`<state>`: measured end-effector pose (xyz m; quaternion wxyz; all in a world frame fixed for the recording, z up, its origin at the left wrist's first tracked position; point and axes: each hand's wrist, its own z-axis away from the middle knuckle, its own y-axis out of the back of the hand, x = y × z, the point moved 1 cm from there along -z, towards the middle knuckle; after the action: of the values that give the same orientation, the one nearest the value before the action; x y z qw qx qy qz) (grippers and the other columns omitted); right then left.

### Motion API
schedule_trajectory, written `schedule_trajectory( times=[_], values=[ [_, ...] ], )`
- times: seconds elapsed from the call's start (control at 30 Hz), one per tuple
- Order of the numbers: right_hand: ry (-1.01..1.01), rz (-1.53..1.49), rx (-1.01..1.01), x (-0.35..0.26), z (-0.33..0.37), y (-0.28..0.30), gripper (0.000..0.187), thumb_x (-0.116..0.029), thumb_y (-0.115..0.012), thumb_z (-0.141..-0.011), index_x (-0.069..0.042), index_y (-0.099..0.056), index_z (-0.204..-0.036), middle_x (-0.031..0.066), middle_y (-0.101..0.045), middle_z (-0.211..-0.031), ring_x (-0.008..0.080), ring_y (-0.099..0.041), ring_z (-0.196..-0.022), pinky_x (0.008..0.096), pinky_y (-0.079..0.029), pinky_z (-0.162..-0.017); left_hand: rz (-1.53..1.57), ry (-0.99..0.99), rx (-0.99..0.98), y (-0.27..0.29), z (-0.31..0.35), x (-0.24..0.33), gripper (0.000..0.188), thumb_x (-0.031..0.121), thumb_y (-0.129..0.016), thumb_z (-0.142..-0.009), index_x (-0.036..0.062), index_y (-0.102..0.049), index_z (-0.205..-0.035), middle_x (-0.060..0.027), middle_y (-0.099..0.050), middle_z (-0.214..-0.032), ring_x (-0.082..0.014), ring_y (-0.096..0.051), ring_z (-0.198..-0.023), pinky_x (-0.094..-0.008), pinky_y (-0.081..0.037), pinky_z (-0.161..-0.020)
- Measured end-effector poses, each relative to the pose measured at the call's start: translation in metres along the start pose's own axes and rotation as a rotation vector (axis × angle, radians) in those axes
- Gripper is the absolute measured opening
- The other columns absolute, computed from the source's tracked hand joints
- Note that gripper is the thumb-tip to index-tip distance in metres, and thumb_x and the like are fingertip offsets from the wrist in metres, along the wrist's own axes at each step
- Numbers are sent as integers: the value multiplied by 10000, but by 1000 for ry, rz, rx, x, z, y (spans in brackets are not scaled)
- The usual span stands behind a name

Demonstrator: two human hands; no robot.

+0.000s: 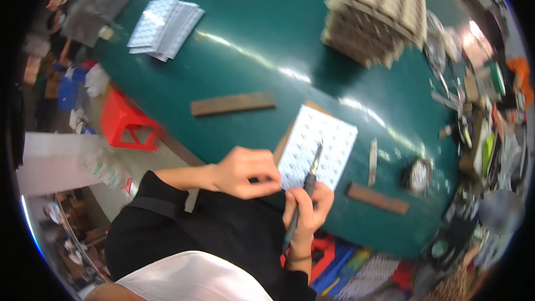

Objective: Soldering components onto an LED circuit board using a soldering iron.

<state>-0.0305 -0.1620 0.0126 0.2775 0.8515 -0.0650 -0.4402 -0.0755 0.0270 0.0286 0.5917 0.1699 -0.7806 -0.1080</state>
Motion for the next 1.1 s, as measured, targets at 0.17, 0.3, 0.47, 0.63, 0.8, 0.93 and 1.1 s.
schedule_trajectory(
  times=[0.17,0.3,0.47,0.63,0.8,0.93,1.1],
  values=[
    [-145,-153,24,8,11,12,234,-12,-715,-797,17,-718,-1028,105,-559,-801,245,-566,-778,319,-466,-690,-236,95,177,8,-5,-22,128,9,-735,-742,73,-645,-807,-25,-525,-683,-125,-456,-529,-258,-350,-475],
    [-318,-437,75,14,23,6,230,-2,-683,-819,43,-624,-1037,162,-621,-865,217,-580,-726,275,-461,-626,-292,74,174,2,-6,-36,154,-2,-738,-722,63,-634,-816,-24,-526,-691,-123,-447,-530,-263,-345,-473],
    [-188,-409,148,21,27,-7,162,-6,-683,-820,18,-586,-947,165,-636,-834,213,-591,-685,284,-460,-572,-376,4,165,-6,-10,-43,167,1,-745,-714,60,-627,-816,-23,-539,-702,-126,-458,-534,-266,-356,-470],
    [-177,-342,131,22,26,-1,170,8,-670,-813,25,-572,-950,156,-622,-756,235,-592,-649,300,-475,-570,-355,-24,146,-8,-10,-39,157,0,-737,-715,64,-627,-808,-18,-541,-698,-122,-457,-523,-258,-356,-456],
    [-161,-408,81,21,27,6,169,19,-661,-809,30,-551,-937,144,-584,-678,245,-589,-637,309,-477,-560,-352,-22,115,-11,-6,-38,151,2,-736,-716,68,-630,-801,-13,-535,-687,-118,-458,-521,-255,-356,-451],
    [-166,-370,104,22,28,1,151,9,-667,-812,34,-556,-912,143,-585,-672,230,-577,-617,300,-453,-538,-339,-17,113,-14,-6,-41,152,2,-736,-716,69,-632,-804,-14,-556,-704,-122,-462,-522,-255,-361,-453],
    [-178,-385,110,24,28,-2,143,6,-672,-807,40,-562,-890,138,-584,-662,223,-573,-603,294,-441,-527,-371,-7,87,-14,-6,-41,156,3,-742,-722,68,-638,-818,-17,-574,-727,-125,-469,-526,-259,-368,-455]
  ],
)
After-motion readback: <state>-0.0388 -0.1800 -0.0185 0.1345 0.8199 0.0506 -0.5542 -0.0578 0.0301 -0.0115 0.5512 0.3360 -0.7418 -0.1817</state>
